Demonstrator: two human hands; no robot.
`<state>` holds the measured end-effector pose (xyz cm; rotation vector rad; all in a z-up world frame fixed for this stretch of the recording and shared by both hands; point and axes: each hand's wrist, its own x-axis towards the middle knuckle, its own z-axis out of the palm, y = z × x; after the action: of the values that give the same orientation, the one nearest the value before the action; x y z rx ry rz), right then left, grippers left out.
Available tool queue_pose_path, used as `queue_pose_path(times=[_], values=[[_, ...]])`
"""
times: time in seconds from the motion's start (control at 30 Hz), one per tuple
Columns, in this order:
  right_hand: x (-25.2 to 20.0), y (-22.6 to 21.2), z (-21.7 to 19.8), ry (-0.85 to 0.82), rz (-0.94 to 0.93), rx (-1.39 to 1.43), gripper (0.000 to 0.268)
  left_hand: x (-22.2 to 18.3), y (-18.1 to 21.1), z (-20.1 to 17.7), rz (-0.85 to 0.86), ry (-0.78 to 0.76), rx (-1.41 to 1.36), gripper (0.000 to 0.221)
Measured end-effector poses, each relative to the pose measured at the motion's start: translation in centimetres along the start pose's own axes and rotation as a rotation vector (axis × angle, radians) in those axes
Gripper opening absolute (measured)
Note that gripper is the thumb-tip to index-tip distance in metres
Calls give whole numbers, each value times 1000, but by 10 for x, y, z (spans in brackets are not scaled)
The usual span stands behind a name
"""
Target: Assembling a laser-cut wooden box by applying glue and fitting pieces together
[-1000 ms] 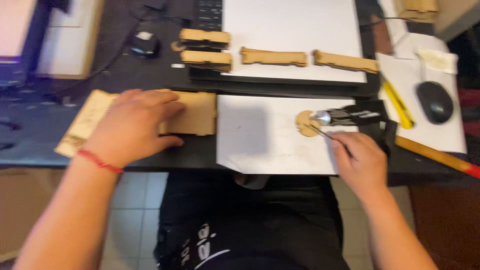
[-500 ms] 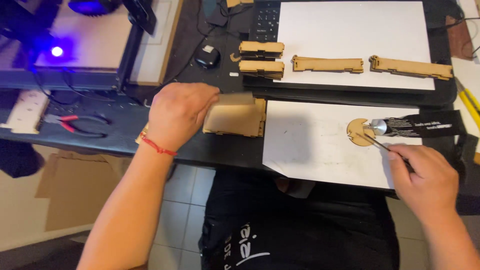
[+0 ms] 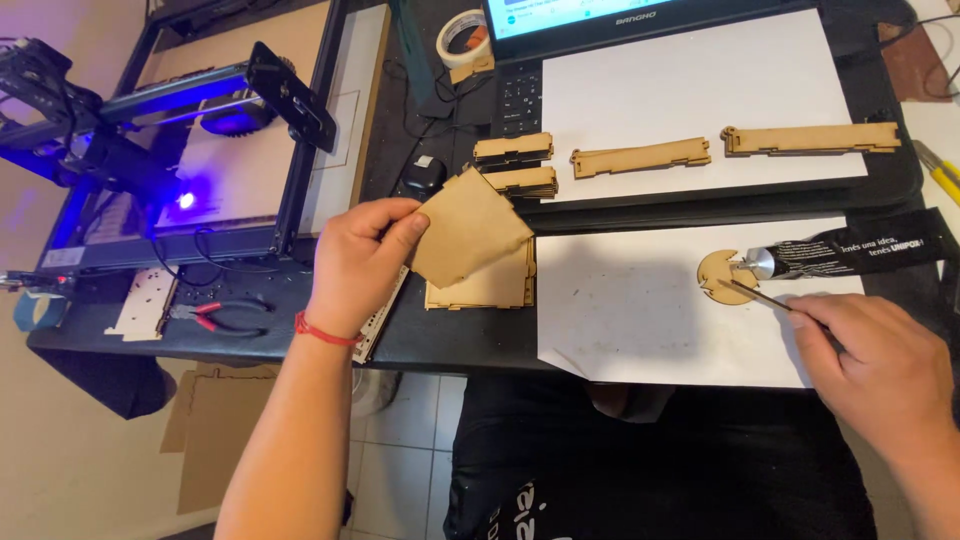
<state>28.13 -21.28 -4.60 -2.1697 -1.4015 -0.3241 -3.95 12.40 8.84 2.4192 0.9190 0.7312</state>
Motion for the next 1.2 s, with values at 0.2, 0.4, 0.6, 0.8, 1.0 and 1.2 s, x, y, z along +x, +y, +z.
queue_pose_path(times=[0.2, 0.4, 0.6, 0.8, 1.0, 1.2], values=[[3, -5, -2, 1, 11, 8, 13, -14, 38, -13, 684, 199, 362, 8], [4, -8, -5, -1, 16, 18, 14, -21, 61, -19, 845, 303, 449, 11], [4, -7, -6, -8, 30, -19, 15, -23, 72, -21, 870, 286, 495, 14], [6, -6, -7, -22, 11, -14, 14, -25, 84, -16, 854, 244, 496, 12], [11, -6, -15, -16, -57, 29, 14, -21, 98, 29, 363, -228, 60, 17], [11, -5, -12, -4, -65, 47, 13, -7, 103, 99, 91, -555, -73, 29]])
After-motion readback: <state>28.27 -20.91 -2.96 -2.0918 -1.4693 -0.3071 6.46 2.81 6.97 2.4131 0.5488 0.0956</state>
